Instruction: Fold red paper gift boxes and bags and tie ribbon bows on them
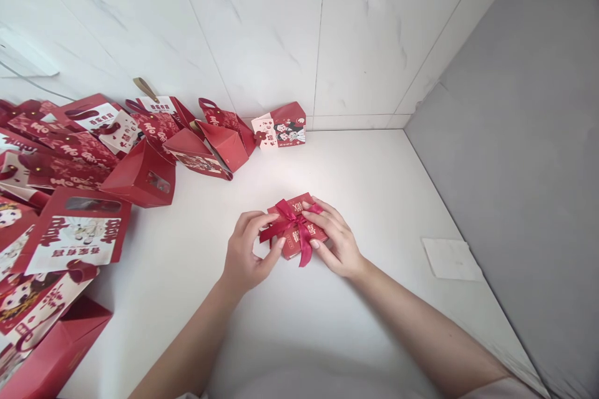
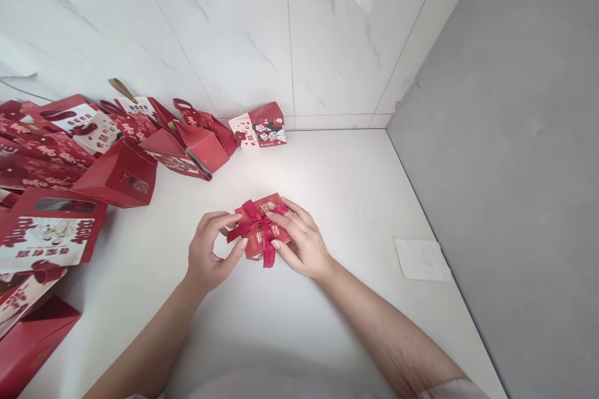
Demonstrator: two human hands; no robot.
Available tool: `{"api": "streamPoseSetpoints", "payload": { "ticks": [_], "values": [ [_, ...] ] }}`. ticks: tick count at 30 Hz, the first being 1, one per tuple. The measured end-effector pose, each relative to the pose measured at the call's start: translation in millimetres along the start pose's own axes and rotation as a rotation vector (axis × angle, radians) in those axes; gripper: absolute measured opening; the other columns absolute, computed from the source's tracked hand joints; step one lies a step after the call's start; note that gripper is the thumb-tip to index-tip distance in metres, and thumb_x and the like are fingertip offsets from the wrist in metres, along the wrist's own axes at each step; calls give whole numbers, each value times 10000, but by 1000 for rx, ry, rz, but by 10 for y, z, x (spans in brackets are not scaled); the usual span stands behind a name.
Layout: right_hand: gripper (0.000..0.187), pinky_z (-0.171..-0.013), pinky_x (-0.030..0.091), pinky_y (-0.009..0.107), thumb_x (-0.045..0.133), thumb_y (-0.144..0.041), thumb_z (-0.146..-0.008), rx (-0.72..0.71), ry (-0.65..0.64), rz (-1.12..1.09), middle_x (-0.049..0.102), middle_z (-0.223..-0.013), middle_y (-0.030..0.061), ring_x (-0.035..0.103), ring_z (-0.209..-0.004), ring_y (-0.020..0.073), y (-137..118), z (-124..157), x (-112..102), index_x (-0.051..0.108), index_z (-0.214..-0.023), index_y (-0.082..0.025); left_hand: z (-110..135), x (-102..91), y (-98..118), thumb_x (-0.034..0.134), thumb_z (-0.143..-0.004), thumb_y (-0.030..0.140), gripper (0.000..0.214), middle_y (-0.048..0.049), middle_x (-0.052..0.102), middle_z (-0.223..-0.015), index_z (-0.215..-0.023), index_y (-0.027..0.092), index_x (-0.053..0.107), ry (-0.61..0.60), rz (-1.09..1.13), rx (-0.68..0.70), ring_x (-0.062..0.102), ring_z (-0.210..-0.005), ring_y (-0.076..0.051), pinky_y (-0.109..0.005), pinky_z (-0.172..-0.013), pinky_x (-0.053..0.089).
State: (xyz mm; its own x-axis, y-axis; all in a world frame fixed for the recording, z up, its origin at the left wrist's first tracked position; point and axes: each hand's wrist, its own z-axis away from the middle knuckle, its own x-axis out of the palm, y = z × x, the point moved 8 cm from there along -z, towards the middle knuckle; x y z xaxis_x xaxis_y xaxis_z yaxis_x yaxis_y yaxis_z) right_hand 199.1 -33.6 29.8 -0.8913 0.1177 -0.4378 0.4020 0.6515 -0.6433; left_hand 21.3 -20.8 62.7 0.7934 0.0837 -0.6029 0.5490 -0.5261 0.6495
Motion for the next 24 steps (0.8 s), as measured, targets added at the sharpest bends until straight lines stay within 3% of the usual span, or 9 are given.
{"api": "streamPoseSetpoints", "payload": {
  "ticks": [4, 7, 10, 15, 19, 24],
  "values": [
    [452, -1070, 411, 569, 489, -289, -929, 4, -3, -15, 536, -1393, 61, 374, -1381, 294, 4, 0, -1, 438, -1378, -275, 41, -22, 79, 618, -827, 134, 312, -58, 644, -1017, -1110, 263, 650, 29, -110, 155, 626, -877, -184, -312, -784, 521],
    [467, -1076, 406, 548, 485, -294, -935, 29, -6, -17, 527, -1402, 62, 377, -1377, 288, 12, -4, -6, 415, -1396, -277, 50, -44, 99, 595, -842, 113, 241, -48, 667, -959, -1030, 247, 662, 41, -124, 158, 626, -843, -177, -304, -778, 503],
    [483, -1060, 422, 525, 456, -317, -953, 82, 3, -20, 508, -1420, 66, 423, -1344, 280, 45, 0, -13, 369, -1427, -282, 14, -62, 81, 542, -887, 159, 92, -39, 635, -831, -876, 208, 619, 30, -53, 7, 580, -729, -156, -288, -689, 473],
    [506, -1031, 450, 515, 399, -330, -973, 127, 57, -49, 491, -1425, 97, 484, -1295, 272, 108, 41, -16, 283, -1461, -268, 23, 77, -66, 508, -932, 317, 243, -2, 563, -686, -729, 188, 541, -156, 299, -377, 531, -648, -130, -264, -640, 431],
    [515, -1079, 379, 569, 414, -309, -961, 127, 113, 25, 476, -1431, 94, 332, -1405, 297, 98, 65, -23, 291, -1460, -274, 82, 200, -148, 524, -922, 385, 316, 3, 535, -654, -688, 172, 528, -270, 579, -549, 514, -647, -119, -248, -630, 415],
    [556, -1109, 313, 600, 397, -233, -957, 123, 94, 65, 447, -1469, 54, 138, -1472, 296, 52, 42, 32, 246, -1488, -297, 129, 298, -263, 558, -900, 403, 342, 21, 503, -611, -664, 162, 503, -380, 745, -689, 415, -553, -82, -230, -568, 351]
  ]
}}
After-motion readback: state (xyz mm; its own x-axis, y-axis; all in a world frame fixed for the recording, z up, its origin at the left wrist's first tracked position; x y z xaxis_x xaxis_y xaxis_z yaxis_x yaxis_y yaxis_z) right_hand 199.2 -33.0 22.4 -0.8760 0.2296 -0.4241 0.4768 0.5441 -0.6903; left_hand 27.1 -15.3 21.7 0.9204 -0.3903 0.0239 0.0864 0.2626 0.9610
